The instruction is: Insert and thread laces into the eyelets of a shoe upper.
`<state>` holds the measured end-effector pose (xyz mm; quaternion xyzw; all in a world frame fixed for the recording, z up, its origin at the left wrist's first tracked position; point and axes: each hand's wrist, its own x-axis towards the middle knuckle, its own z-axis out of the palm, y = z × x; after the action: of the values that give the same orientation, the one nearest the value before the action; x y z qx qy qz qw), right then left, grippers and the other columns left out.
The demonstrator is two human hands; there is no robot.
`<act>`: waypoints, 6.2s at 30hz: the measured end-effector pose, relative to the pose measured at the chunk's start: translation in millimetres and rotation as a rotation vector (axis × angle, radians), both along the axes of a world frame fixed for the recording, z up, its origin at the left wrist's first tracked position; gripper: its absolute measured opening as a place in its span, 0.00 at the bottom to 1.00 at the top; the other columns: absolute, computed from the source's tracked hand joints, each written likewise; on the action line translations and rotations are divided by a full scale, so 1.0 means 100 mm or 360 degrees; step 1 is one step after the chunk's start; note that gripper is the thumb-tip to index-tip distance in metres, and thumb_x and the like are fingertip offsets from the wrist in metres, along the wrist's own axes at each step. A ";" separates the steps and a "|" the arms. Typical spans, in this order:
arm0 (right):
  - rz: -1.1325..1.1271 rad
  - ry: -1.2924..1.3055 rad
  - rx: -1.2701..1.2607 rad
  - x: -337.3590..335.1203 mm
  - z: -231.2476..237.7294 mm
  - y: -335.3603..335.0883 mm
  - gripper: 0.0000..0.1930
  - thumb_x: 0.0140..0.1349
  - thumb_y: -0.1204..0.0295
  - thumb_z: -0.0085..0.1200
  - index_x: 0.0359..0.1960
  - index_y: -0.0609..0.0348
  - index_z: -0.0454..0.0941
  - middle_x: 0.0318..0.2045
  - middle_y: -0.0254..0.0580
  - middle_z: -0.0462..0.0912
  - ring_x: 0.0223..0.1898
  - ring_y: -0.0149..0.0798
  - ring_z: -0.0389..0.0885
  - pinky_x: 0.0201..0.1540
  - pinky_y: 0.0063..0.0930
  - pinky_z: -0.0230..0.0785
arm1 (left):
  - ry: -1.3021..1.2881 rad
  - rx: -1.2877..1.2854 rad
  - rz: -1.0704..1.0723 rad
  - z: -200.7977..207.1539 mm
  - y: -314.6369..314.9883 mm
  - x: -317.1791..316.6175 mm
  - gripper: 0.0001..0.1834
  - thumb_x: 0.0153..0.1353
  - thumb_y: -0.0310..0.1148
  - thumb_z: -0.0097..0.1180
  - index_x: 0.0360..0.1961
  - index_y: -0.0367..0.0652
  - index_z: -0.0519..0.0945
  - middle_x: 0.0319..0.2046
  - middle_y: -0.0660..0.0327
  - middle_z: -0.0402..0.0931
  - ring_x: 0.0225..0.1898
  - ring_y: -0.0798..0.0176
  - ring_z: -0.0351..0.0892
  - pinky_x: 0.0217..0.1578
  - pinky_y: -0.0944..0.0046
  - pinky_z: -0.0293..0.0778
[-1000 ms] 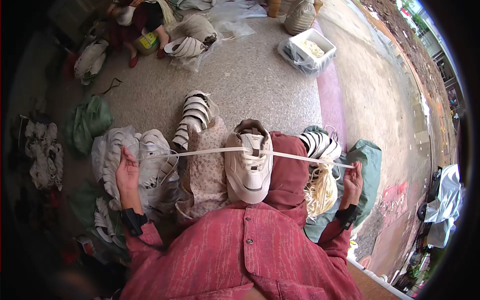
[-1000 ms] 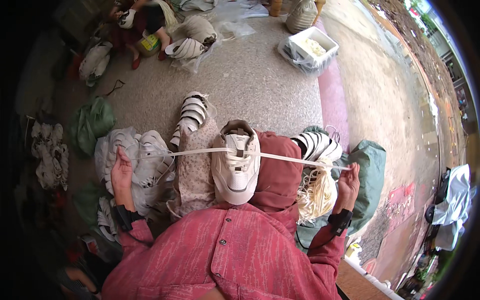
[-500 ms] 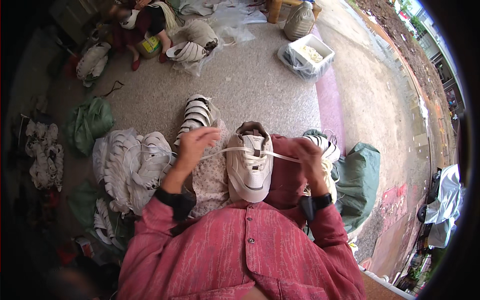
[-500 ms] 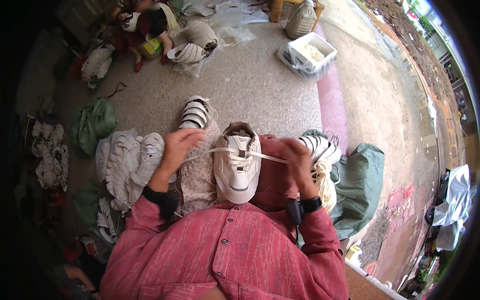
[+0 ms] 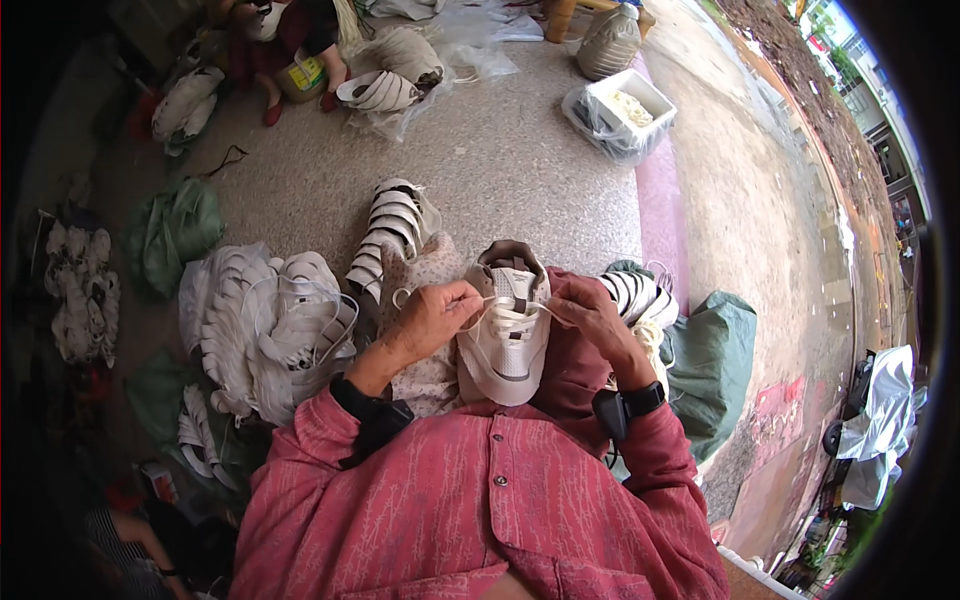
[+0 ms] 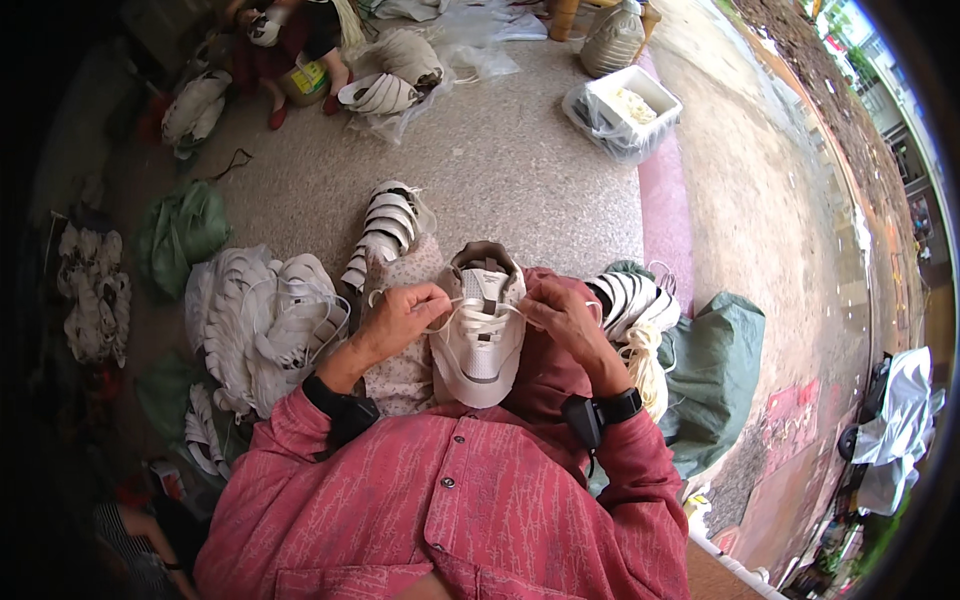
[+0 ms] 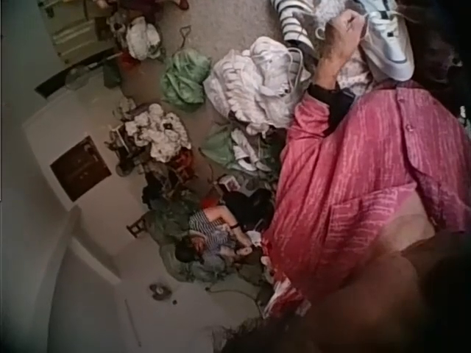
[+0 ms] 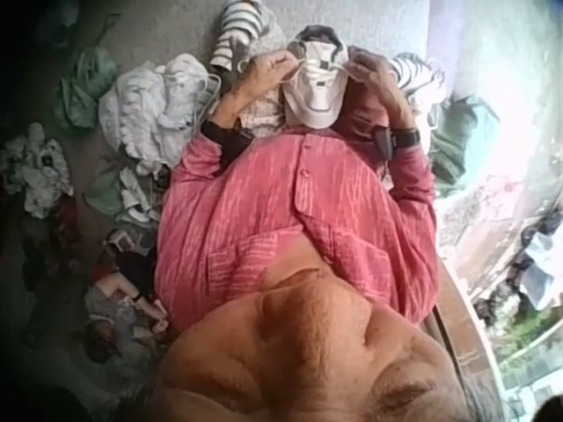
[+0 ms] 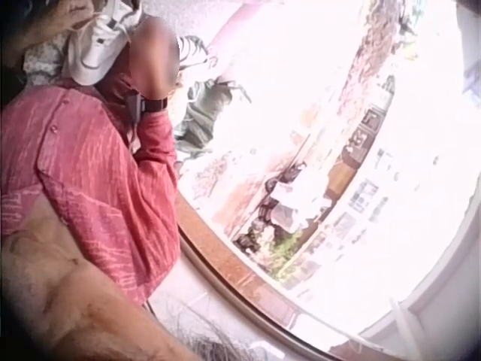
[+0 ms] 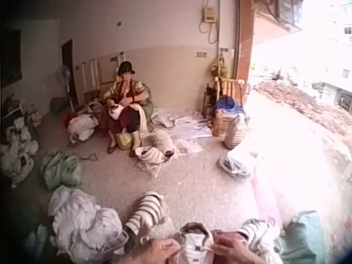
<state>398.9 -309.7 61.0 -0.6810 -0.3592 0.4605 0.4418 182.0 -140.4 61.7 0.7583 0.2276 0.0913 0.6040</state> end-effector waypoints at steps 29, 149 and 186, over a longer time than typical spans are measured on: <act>0.0562 -0.0122 0.0133 0.38 -0.02 0.39 0.12 0.52 0.71 0.67 0.39 0.55 0.82 0.43 0.36 0.74 0.36 0.30 0.75 0.38 0.23 0.68 | 0.0298 0.0360 -0.0116 -0.09 0.18 0.29 0.15 0.55 0.41 0.51 0.26 0.38 0.79 0.23 0.47 0.77 0.26 0.49 0.78 0.29 0.54 0.71; 0.0519 -0.0570 0.0770 0.30 -0.34 0.43 0.24 0.39 0.59 0.77 0.28 0.56 0.73 0.37 0.41 0.70 0.41 0.40 0.70 0.40 0.30 0.64 | 0.0100 0.0238 -0.0716 0.02 0.14 0.80 0.09 0.54 0.29 0.63 0.36 0.37 0.83 0.29 0.62 0.81 0.29 0.72 0.78 0.31 0.70 0.72; 0.0439 -0.1485 0.0527 -0.07 -0.31 0.52 0.13 0.49 0.64 0.59 0.31 0.60 0.78 0.38 0.47 0.75 0.46 0.50 0.70 0.48 0.42 0.65 | -0.0334 0.0880 -0.0506 -0.05 0.37 0.42 0.14 0.50 0.32 0.63 0.18 0.36 0.71 0.25 0.57 0.65 0.34 0.52 0.66 0.39 0.56 0.63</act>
<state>392.4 -257.2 29.7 -0.6812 -0.6727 0.0986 0.2715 223.9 -103.9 56.6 0.9059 0.0097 0.1318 0.4023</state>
